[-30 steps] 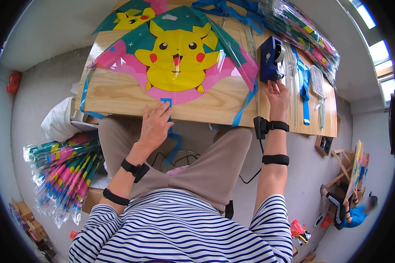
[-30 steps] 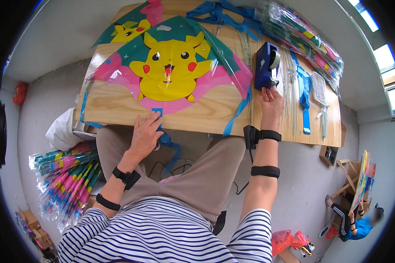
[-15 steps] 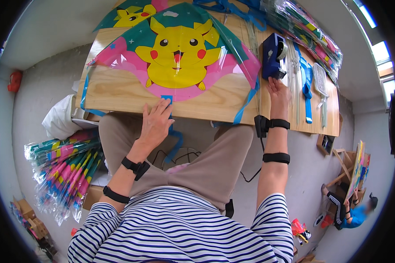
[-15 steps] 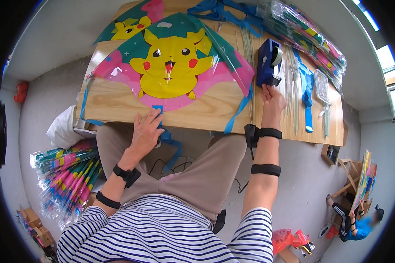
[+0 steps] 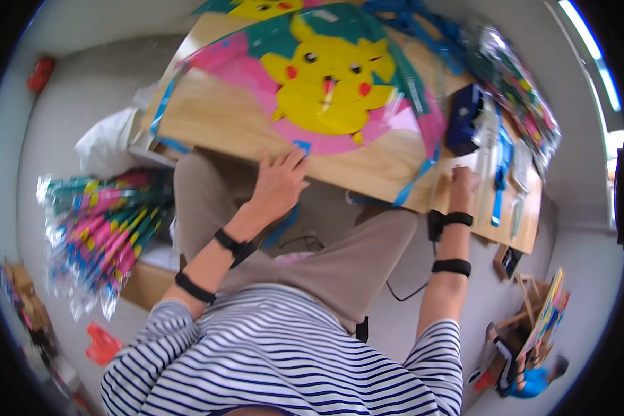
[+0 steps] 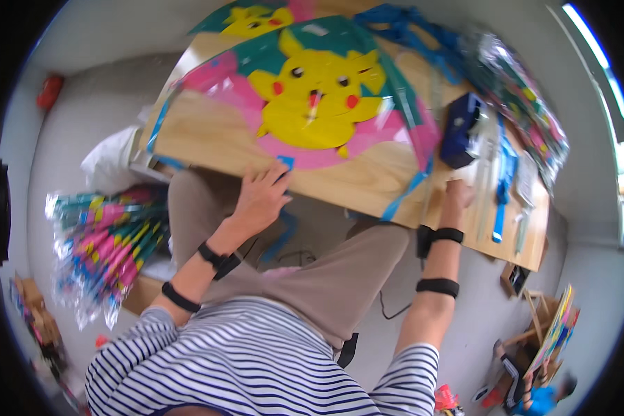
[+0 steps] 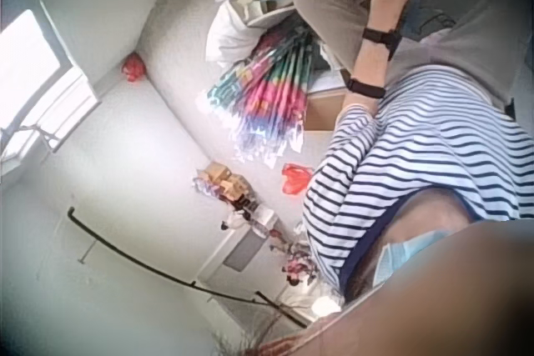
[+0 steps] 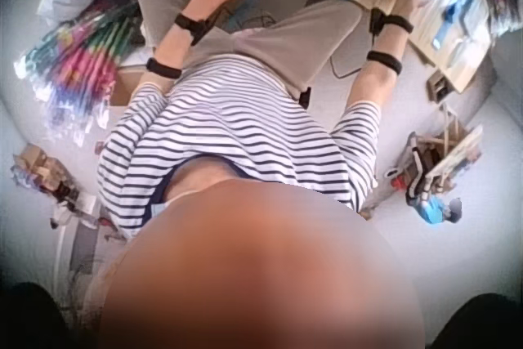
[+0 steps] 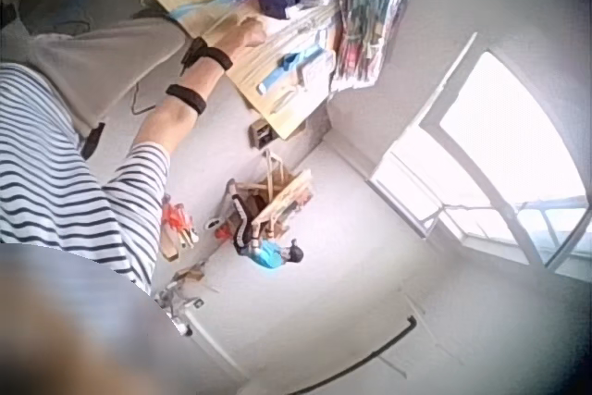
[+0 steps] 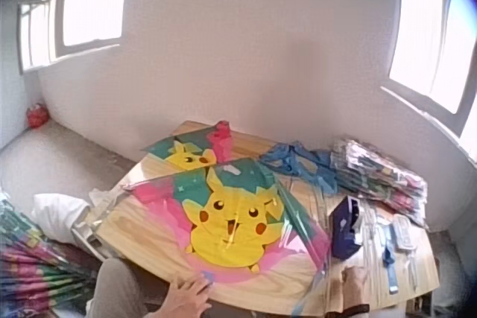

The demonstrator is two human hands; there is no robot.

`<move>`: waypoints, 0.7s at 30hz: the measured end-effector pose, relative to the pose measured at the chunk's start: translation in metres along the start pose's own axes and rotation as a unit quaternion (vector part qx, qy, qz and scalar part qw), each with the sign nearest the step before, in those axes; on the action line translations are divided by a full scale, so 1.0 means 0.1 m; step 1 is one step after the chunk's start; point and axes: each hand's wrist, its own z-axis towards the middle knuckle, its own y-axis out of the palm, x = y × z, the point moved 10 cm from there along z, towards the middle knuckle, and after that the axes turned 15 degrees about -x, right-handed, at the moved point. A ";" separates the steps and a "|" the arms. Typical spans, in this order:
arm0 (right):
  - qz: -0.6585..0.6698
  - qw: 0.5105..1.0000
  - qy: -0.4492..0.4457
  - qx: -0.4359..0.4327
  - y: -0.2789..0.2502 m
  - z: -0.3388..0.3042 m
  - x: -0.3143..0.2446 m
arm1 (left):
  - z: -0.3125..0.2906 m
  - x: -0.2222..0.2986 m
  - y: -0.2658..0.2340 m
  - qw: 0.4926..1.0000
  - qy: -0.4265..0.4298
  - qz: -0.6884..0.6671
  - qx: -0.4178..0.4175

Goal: Taping the edges and plastic components of a character-themed kite.

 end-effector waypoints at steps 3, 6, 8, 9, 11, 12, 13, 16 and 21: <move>-0.153 0.983 -0.042 -0.093 0.82 -0.48 -0.79 | -0.07 -0.03 -0.05 1.000 -0.009 0.023 0.019; -0.260 0.915 -0.098 -0.293 2.07 -0.97 -1.45 | -0.09 -0.05 -0.09 0.999 -0.024 0.022 0.020; -0.287 0.847 -0.131 -0.428 2.80 -1.21 -1.46 | -0.08 -0.05 -0.04 0.999 -0.030 0.020 0.024; -0.334 0.805 -0.148 -0.468 3.16 -1.34 -1.42 | -0.09 -0.04 -0.03 0.999 -0.029 0.025 0.030; -0.410 0.720 -0.178 -0.532 3.77 -1.58 -1.28 | -0.11 -0.03 0.01 0.999 -0.030 0.026 0.034; -0.437 0.679 -0.191 -0.558 4.01 -1.67 -1.21 | -0.11 -0.01 0.01 0.998 -0.030 0.035 0.042; -0.441 0.676 -0.189 -0.560 4.18 -1.70 -1.18 | -0.12 0.00 0.01 0.997 -0.028 0.041 0.055; -0.506 0.600 -0.212 -0.583 4.58 -1.79 -0.97 | -0.15 0.00 0.04 0.996 -0.030 0.052 0.073; -0.581 0.519 -0.240 -0.580 4.87 -1.79 -0.80 | -0.13 -0.01 0.09 0.994 -0.038 0.064 0.077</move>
